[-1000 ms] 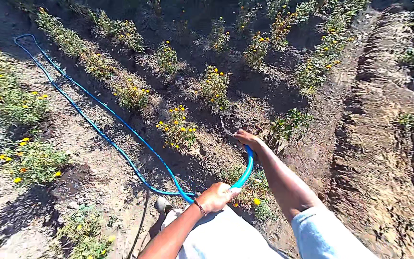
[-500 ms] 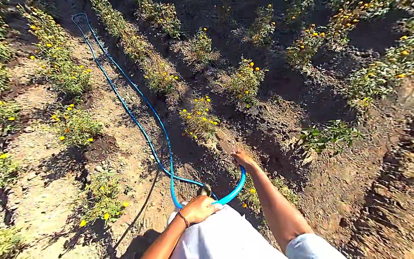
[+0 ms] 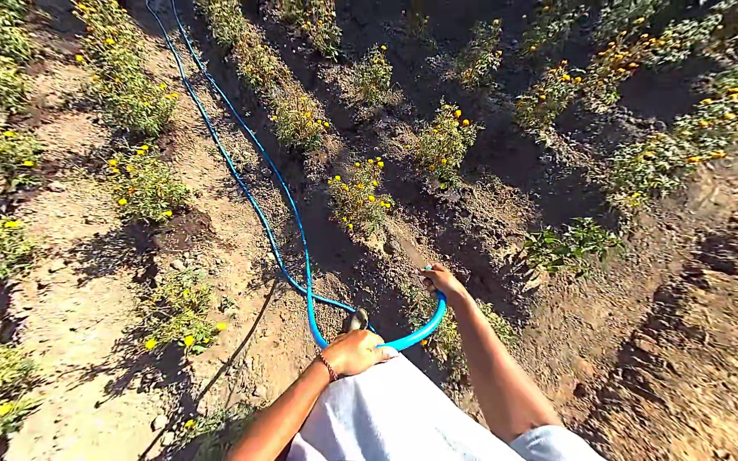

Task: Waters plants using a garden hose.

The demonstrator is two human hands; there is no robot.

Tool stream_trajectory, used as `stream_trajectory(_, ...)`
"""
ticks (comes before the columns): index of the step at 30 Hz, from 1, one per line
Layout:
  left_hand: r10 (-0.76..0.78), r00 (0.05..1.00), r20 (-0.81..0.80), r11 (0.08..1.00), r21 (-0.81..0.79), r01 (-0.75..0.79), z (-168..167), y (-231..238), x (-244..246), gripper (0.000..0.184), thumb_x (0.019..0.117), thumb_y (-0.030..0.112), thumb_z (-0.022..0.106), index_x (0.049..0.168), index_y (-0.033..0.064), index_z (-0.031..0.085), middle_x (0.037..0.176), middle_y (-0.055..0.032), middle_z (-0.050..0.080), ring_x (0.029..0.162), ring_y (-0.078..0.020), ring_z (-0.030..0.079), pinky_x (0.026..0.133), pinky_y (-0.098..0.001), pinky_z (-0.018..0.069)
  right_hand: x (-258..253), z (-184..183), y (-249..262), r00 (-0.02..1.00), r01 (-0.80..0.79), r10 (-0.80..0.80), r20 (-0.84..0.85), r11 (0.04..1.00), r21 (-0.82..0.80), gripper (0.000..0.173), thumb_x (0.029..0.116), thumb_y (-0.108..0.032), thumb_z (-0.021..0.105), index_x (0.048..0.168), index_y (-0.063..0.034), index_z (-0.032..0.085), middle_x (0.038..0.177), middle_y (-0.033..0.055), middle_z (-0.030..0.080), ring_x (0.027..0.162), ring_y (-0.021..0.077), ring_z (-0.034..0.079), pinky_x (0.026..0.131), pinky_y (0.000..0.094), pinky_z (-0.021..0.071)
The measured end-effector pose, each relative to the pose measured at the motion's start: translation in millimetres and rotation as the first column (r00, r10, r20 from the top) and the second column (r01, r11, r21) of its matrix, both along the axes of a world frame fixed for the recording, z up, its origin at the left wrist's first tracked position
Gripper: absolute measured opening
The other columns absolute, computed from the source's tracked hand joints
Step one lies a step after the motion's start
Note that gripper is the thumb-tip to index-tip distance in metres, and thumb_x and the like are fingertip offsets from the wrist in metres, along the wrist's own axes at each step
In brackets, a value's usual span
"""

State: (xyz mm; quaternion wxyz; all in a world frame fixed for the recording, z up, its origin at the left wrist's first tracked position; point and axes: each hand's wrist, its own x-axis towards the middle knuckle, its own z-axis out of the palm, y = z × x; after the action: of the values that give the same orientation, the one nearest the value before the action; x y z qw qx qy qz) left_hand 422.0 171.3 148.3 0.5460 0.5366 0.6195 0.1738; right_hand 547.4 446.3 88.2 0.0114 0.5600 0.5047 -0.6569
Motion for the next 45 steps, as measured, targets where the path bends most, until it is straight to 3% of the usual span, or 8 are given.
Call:
stream_trajectory(14,-0.003,0.999,0.033,0.999,0.040,0.002,-9,-48,38,0.057,0.1069,0.050,0.043,0.082,0.0017,0.060,0.071,-0.0118,0.055,0.070,-0.0286,0.057,0.069,-0.0530,0.0465,41,12,-43,1.000,0.015,-0.018,0.024,0.995,0.102,0.015,0.1075,-0.014,0.051,0.120,-0.0060,0.047,0.068,0.0010,0.045,0.046,0.0086,0.043,0.042,0.0235,0.0408)
stream_trajectory(20,0.014,0.998,0.067,0.998,0.053,-0.018,-7,-65,57,0.055,0.1078,0.046,0.044,0.084,-0.0007,0.062,0.076,-0.0138,0.059,0.075,-0.0295,0.059,0.073,-0.0533,0.0475,51,19,-57,0.999,-0.011,0.007,0.041,0.994,0.111,0.018,0.1073,-0.015,0.052,0.122,-0.0063,0.047,0.069,0.0010,0.046,0.047,0.0090,0.044,0.043,0.0240,0.0409)
stream_trajectory(28,0.105,0.989,0.104,0.994,0.032,-0.109,-9,-85,88,0.053,0.1076,0.045,0.045,0.086,-0.0004,0.062,0.074,-0.0134,0.057,0.073,-0.0288,0.058,0.071,-0.0533,0.0473,62,22,-66,0.993,-0.095,0.082,0.085,0.982,0.161,0.025,0.1095,-0.022,0.049,0.128,-0.0065,0.046,0.070,0.0023,0.047,0.047,0.0103,0.045,0.044,0.0259,0.0432)
stream_trajectory(34,0.182,0.978,0.100,0.982,0.031,-0.186,1,-85,107,0.053,0.1075,0.045,0.046,0.084,0.0001,0.060,0.074,-0.0111,0.055,0.071,-0.0254,0.056,0.070,-0.0492,0.0468,62,29,-60,0.983,-0.173,0.158,0.092,0.967,0.189,0.026,0.1104,-0.024,0.047,0.130,-0.0073,0.047,0.072,0.0028,0.048,0.049,0.0112,0.047,0.046,0.0272,0.0441)
stream_trajectory(40,0.267,0.955,0.129,0.957,0.080,-0.279,-3,-74,138,0.050,0.1083,0.041,0.046,0.078,0.0022,0.056,0.067,-0.0060,0.048,0.062,-0.0197,0.050,0.063,-0.0424,0.0436,73,33,-47,0.968,-0.235,0.209,0.137,0.948,0.216,0.028,0.1091,-0.022,0.049,0.132,-0.0054,0.048,0.077,0.0047,0.051,0.053,0.0115,0.048,0.049,0.0278,0.0447)
stream_trajectory(45,0.325,0.938,0.117,0.940,0.071,-0.335,2,-67,182,0.048,0.1085,0.038,0.046,0.081,0.0003,0.058,0.068,-0.0072,0.050,0.064,-0.0199,0.051,0.065,-0.0424,0.0449,100,45,-34,0.972,-0.234,0.232,0.038,0.938,0.255,0.028,0.1093,-0.021,0.049,0.132,-0.0046,0.048,0.076,0.0040,0.050,0.051,0.0109,0.047,0.048,0.0271,0.0438)
